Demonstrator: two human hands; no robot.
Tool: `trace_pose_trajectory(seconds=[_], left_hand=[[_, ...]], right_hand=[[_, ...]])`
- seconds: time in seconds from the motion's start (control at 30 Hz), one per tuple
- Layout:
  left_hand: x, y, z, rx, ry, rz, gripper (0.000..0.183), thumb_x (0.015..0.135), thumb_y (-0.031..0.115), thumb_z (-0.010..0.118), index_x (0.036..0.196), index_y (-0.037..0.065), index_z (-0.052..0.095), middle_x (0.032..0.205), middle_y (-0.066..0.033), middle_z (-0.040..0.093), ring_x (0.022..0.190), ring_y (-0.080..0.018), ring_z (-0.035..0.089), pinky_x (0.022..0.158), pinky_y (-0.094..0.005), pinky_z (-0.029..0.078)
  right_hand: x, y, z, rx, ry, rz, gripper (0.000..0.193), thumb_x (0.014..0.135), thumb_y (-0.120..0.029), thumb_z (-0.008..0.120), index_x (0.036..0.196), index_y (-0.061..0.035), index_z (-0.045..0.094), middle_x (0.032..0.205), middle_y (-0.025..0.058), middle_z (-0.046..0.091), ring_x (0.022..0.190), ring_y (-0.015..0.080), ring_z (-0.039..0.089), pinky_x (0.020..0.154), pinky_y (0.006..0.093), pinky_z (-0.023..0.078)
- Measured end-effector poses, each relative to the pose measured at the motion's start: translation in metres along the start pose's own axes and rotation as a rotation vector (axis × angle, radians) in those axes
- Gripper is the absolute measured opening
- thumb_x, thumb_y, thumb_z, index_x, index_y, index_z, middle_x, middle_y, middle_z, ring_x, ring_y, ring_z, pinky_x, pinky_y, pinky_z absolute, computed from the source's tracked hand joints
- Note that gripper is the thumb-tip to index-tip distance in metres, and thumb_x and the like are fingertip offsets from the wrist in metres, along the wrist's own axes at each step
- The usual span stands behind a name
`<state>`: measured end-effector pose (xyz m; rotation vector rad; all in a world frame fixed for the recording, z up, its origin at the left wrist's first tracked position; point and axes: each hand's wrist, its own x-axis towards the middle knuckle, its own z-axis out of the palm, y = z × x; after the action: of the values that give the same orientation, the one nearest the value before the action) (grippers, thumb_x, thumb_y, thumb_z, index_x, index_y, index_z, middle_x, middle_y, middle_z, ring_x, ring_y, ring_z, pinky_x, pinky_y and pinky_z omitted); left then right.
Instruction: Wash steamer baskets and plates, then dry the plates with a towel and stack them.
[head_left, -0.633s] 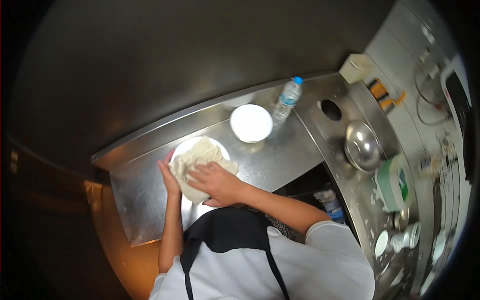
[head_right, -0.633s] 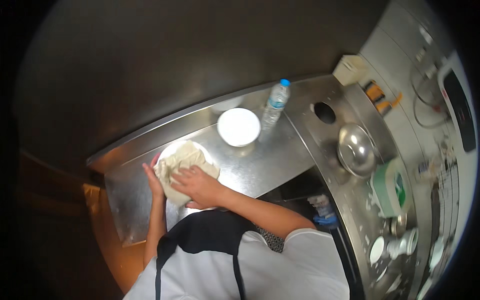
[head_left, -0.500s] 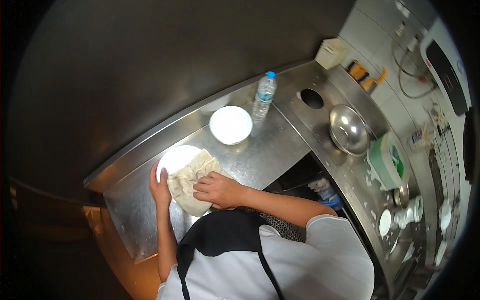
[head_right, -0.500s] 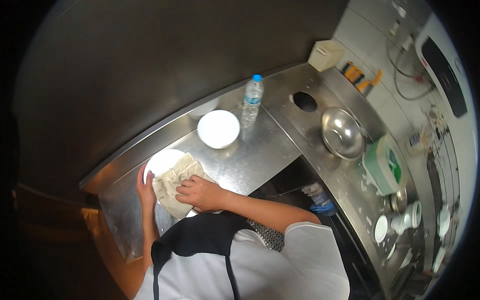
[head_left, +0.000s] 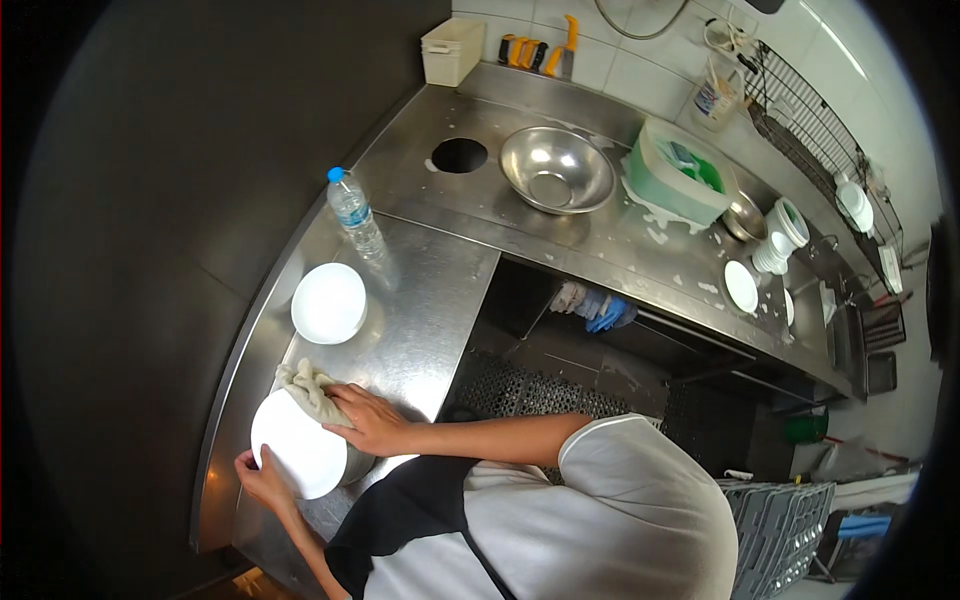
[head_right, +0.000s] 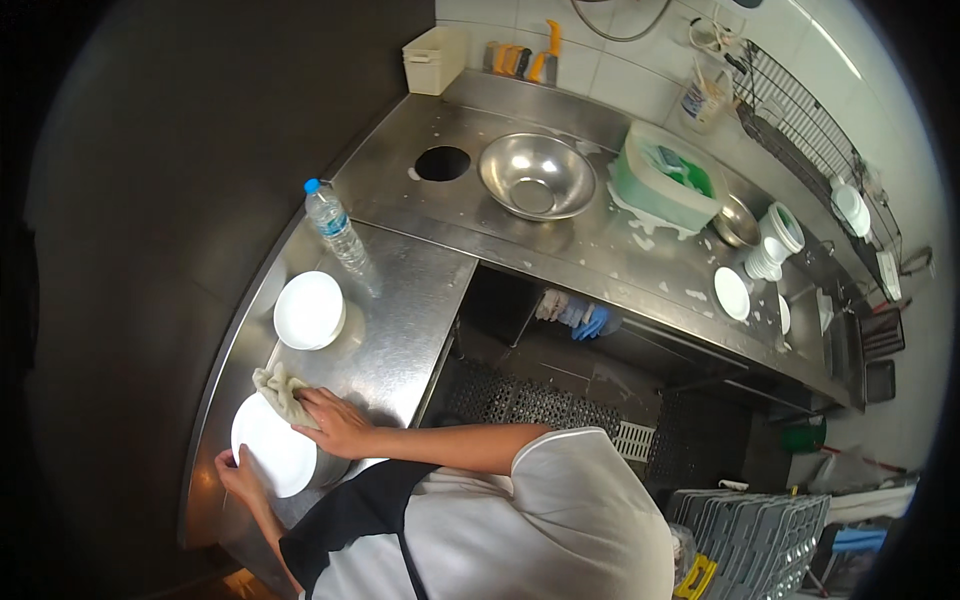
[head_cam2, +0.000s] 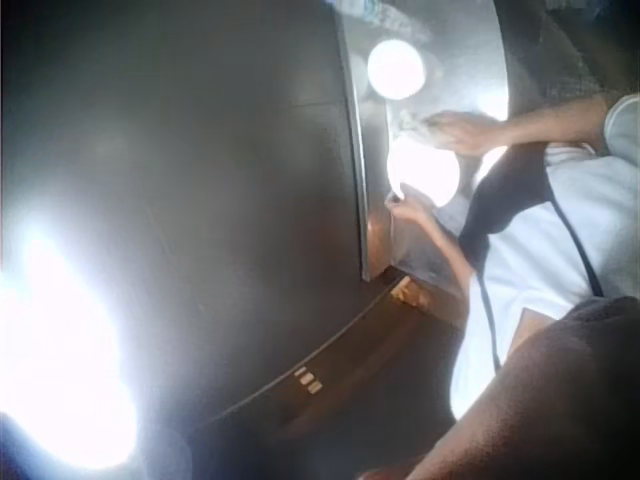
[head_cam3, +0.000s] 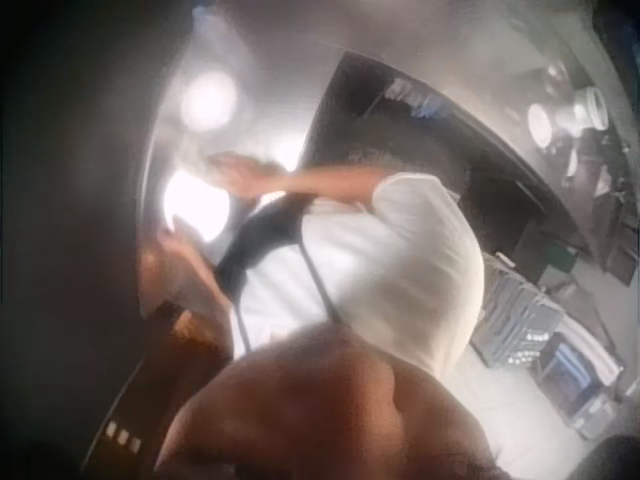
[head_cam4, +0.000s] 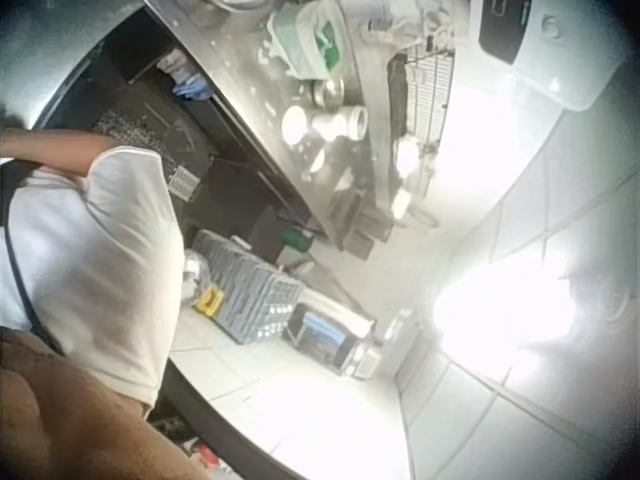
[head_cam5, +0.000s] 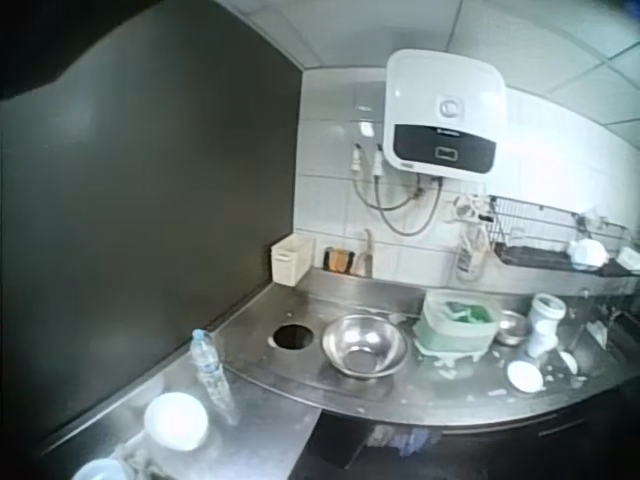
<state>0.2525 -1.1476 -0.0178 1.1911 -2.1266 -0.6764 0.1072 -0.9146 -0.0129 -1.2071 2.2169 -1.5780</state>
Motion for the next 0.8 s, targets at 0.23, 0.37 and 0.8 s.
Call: trace_pose_trajectory(seconds=[0.23, 0.37, 0.8], left_hand=[[0.01, 0.003, -0.001, -0.096, 0.049, 0.075, 0.03, 0.088, 0.021, 0.077, 0.094, -0.002, 0.059, 0.083, -0.0084, 0.06, 0.078, -0.0213, 0.058, 0.076, -0.036, 0.049], [-0.004, 0.038, -0.024, -0.536, -0.103, -0.011, 0.018, 0.095, 0.013, 0.069, 0.094, 0.001, 0.055, 0.088, -0.0062, 0.061, 0.082, -0.0143, 0.059, 0.074, -0.0286, 0.05], [-0.071, 0.069, -0.09, -0.68, -0.146, -0.013, 0.044, 0.088, 0.01, 0.075, 0.127, -0.003, 0.06, 0.115, -0.0119, 0.069, 0.102, -0.0199, 0.065, 0.093, -0.0324, 0.052]], right_hand=[[0.002, 0.009, 0.003, 0.133, 0.152, 0.103, 0.05, 0.098, -0.033, 0.059, 0.132, 0.0039, 0.055, 0.131, 0.0214, 0.058, 0.12, 0.038, 0.056, 0.103, 0.0424, 0.045], [0.011, 0.007, -0.001, 0.438, 0.251, 0.266, 0.048, 0.099, -0.034, 0.059, 0.131, 0.001, 0.056, 0.116, 0.0234, 0.067, 0.106, 0.0349, 0.066, 0.094, 0.0398, 0.049], [0.028, -0.097, 0.004, 1.626, -0.658, 0.722, 0.059, 0.105, -0.049, 0.044, 0.143, -0.0036, 0.047, 0.132, 0.0157, 0.062, 0.114, 0.025, 0.065, 0.098, 0.0383, 0.053]])
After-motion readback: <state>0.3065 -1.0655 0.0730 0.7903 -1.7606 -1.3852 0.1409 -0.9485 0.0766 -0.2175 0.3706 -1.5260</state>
